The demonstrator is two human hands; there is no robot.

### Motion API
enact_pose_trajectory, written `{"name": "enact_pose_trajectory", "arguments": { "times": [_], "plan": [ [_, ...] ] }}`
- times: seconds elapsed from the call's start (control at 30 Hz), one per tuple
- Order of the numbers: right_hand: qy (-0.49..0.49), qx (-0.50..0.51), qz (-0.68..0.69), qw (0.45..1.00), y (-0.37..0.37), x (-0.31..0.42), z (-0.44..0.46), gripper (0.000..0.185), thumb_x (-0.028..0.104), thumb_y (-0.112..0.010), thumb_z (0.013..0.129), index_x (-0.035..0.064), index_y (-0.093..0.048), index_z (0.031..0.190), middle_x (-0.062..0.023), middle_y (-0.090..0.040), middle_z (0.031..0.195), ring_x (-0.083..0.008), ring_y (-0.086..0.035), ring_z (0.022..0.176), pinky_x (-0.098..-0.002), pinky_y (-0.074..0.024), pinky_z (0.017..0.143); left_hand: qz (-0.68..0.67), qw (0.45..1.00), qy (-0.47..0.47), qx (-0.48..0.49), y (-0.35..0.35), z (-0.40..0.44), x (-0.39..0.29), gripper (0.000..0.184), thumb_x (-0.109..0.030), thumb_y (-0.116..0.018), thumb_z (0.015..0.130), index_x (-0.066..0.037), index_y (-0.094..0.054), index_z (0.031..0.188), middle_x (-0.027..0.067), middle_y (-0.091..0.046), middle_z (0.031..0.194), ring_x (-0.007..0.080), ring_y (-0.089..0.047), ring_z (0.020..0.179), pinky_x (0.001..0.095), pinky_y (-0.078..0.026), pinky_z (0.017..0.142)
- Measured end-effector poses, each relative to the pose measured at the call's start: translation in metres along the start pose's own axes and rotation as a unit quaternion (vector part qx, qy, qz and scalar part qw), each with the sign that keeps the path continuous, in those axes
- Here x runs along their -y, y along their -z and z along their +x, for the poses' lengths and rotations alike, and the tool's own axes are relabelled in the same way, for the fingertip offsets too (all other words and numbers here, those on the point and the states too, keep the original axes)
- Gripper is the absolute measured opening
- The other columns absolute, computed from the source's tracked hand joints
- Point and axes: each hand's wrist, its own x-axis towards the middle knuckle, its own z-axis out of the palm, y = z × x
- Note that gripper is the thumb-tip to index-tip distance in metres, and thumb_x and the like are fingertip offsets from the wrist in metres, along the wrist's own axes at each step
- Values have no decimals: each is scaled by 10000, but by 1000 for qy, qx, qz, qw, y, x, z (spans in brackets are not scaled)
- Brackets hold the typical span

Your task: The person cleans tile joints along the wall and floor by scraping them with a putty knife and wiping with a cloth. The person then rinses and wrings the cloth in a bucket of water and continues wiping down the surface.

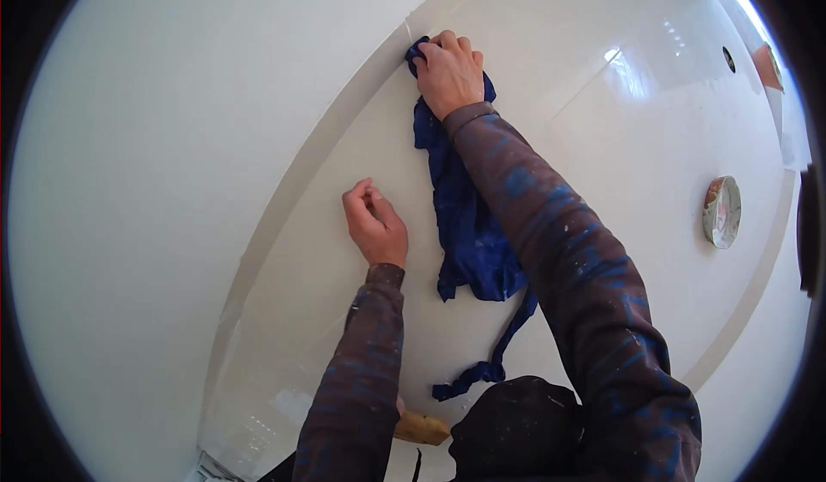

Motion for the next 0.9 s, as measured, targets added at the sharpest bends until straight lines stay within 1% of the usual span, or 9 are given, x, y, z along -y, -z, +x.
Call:
{"name": "enact_pose_trajectory", "arguments": {
  "times": [0.07,0.2,0.33,0.4,0.53,0.73,0.8,0.87,0.9],
  "plan": [
    [-66,3,27,997,-1,4,10,201,187,-672,940,85,-762,1088,-59,-659,1230,-291,-563,1182,-462,-417,988,197,974,-112,25,-5,0,2,231,-109,-567,956,-39,-621,1170,91,-582,1010,274,-591,882,424,-461,845],
    [-152,-80,15,985,-9,8,9,249,203,-721,923,127,-771,1155,-19,-665,1203,-274,-586,1159,-445,-431,967,216,972,-83,35,-9,1,-2,219,-116,-576,946,-55,-601,1155,102,-572,1033,288,-583,934,443,-438,865],
    [-27,-6,66,997,7,1,-9,209,141,-731,903,128,-768,1109,-25,-657,1174,-267,-607,1099,-435,-450,911,236,966,-100,44,-9,1,-4,222,-115,-579,930,-60,-598,1144,103,-568,1046,305,-571,971,456,-430,882],
    [-53,32,75,995,11,0,0,192,142,-719,911,124,-767,1096,-24,-658,1176,-266,-607,1101,-439,-448,907,261,961,-79,55,-9,3,-8,229,-118,-590,910,-63,-593,1132,113,-563,1050,323,-561,988,470,-426,878],
    [-140,-55,44,988,2,-6,22,208,144,-694,931,112,-753,1128,-34,-660,1193,-283,-604,1105,-449,-438,912,288,951,-82,76,-4,3,-7,243,-129,-600,897,-63,-588,1131,117,-554,1050,328,-558,990,479,-420,878],
    [-31,72,140,987,15,13,-16,188,105,-678,889,108,-762,1057,-35,-646,1158,-263,-586,1077,-427,-414,901,312,943,-87,75,-12,1,-14,271,-135,-599,893,-58,-575,1151,123,-540,1048,340,-551,987,482,-414,881],
    [-61,59,149,985,13,11,-8,190,97,-675,887,107,-762,1055,-33,-642,1151,-261,-581,1080,-424,-408,894,321,940,-90,74,-10,3,-15,270,-134,-600,892,-56,-571,1149,134,-538,1055,349,-549,990,484,-413,882],
    [-146,-56,106,982,6,10,5,179,83,-670,879,104,-754,1036,-35,-640,1141,-261,-579,1065,-426,-402,881,320,940,-91,75,-15,5,-14,272,-135,-599,891,-55,-567,1149,138,-537,1059,353,-547,1001,488,-410,887],
    [-155,-50,112,980,2,13,3,179,83,-670,879,104,-754,1036,-35,-640,1141,-261,-579,1065,-426,-402,881,322,940,-80,77,-10,1,-14,274,-135,-597,890,-54,-564,1150,143,-536,1062,358,-545,1011,493,-408,892]
  ]
}}
